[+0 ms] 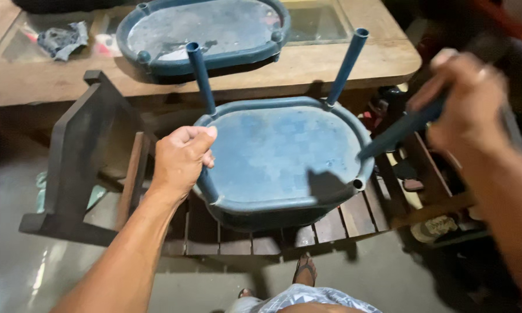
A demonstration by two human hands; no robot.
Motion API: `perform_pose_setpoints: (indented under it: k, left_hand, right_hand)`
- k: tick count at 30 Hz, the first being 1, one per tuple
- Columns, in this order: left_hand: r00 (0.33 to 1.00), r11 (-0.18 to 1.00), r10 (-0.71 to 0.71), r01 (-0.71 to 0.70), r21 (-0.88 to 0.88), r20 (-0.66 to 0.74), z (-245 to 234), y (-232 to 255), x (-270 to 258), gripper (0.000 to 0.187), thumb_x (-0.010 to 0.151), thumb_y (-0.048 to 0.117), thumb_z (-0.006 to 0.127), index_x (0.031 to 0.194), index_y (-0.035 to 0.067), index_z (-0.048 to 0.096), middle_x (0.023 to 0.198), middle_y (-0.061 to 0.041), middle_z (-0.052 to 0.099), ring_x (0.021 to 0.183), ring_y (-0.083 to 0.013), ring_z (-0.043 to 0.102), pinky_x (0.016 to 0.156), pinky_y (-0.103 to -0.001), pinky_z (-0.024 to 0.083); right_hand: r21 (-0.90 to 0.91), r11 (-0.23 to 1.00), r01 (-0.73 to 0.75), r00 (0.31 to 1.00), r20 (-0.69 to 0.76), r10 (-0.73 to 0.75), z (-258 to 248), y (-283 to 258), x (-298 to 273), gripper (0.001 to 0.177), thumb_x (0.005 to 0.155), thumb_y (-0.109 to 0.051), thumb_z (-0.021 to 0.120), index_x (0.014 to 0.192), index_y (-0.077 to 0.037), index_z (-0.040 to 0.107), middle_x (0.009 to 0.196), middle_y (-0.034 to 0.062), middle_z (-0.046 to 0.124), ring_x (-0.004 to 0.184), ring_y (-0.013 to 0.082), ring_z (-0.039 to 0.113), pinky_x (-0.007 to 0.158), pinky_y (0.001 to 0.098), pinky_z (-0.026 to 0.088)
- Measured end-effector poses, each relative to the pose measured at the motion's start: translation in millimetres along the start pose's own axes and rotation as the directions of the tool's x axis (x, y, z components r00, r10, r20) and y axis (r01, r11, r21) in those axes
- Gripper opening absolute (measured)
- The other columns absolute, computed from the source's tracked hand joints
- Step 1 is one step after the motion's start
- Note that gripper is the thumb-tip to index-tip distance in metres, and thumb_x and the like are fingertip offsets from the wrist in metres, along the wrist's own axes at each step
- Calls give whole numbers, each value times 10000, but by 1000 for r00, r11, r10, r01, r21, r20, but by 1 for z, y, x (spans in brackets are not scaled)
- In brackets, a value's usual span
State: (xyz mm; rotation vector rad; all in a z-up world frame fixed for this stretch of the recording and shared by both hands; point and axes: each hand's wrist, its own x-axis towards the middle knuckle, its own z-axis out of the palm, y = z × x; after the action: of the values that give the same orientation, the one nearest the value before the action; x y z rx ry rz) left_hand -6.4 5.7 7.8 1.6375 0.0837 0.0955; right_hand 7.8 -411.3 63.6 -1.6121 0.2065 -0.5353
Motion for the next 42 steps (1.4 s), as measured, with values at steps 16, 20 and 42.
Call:
perform_pose_setpoints:
  k: [16,20,42]
  left_hand:
    - [927,995,-75,92,-28,367,-25,9,4,370,833,318,787,1044,21,721,876,-13,699,829,-98,634,779,-261,511]
    - [847,993,-104,62,97,522,-33,19,4,390,798,354,807,1058,65,769,917,2,708,888,-90,628,819,-250,475]
    - [909,946,-225,290,143,-351,22,25,-5,364,813,210,719,524,14,615,540,-83,608,496,-161,565,501,-340,441]
  right_hand:
    - [164,970,-180,931,348,114,78,77,-51,546,1002,-393,647,612,-31,525,569,111,491,546,234,515,591,388,468]
    - [123,982,-142,924,372,87,75,79,-49,548,1010,-363,623,598,-17,517,575,116,498,558,234,513,615,385,481]
    - [29,999,-43,943,331,31,100,64,-69,528,1019,-320,550,583,-23,524,557,82,549,534,167,533,566,327,448]
